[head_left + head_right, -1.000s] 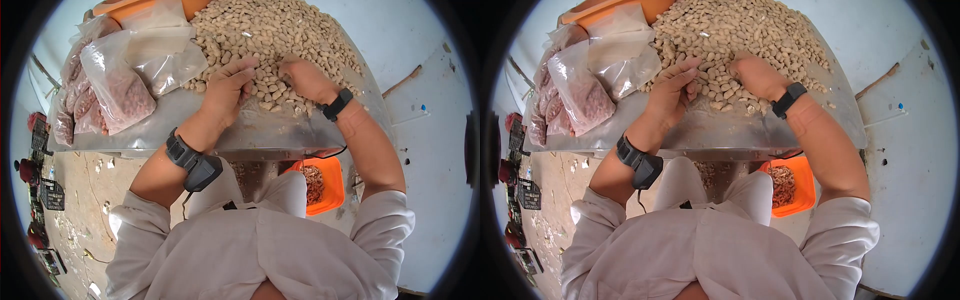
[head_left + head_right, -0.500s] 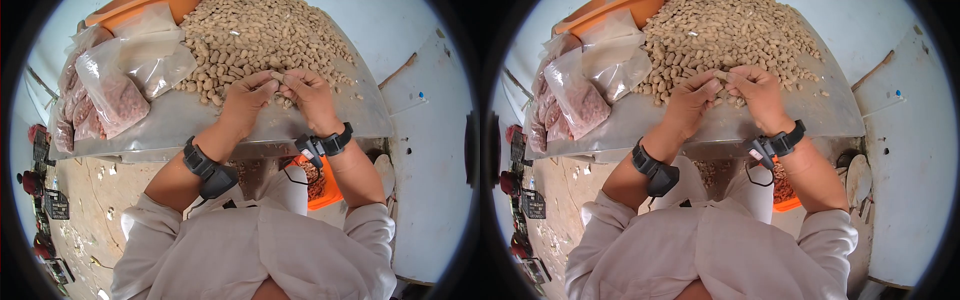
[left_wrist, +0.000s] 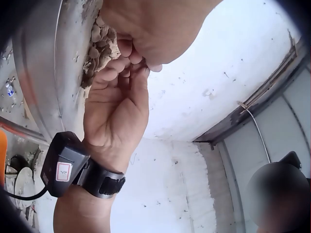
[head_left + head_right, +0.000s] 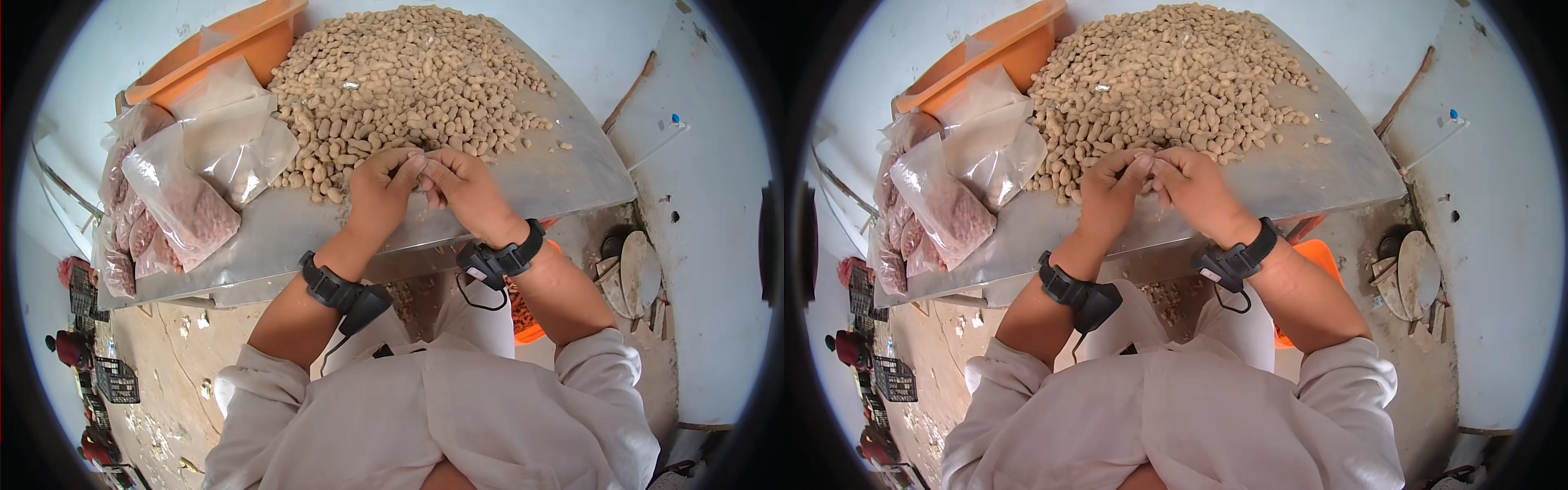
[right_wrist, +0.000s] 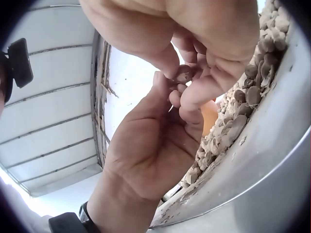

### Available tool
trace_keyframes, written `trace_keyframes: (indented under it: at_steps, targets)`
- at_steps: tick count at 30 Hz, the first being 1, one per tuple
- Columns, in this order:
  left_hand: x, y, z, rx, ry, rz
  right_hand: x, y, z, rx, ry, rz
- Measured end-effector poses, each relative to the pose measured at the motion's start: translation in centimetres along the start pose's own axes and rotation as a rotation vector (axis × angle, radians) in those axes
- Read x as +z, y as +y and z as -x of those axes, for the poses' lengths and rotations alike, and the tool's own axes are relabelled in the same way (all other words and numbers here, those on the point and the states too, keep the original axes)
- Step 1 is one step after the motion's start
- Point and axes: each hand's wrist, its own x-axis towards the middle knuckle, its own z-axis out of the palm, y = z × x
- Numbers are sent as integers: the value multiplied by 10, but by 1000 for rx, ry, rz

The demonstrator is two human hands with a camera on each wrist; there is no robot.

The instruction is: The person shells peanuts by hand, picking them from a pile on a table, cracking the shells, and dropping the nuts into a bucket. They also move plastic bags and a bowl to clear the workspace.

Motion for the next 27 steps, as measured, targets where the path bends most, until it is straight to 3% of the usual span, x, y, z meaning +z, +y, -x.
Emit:
trace_keyframes:
  at_steps: [7, 10, 13, 16, 19, 22, 27]
  targets:
    - [6, -12, -5, -18, 144, 53, 12, 15, -15, -164, 169, 124]
    - [6, -16, -8, -175, 149, 95, 17, 15, -20, -190, 211, 147]
    - [15, -11, -8, -134, 226, 174, 22, 15, -28, -19, 249, -276]
    - [17, -6, -11, -140, 250, 192, 32, 6, -27, -5, 292, -440]
    - [17, 2, -8, -275, 238, 465, 31, 11, -29, 23, 279, -526]
    - [16, -12, -11, -276, 223, 662, 31, 5, -30, 54, 305, -577]
    - [8, -18, -13, -382, 160, 951, 29, -2, -31, -31, 204, -346]
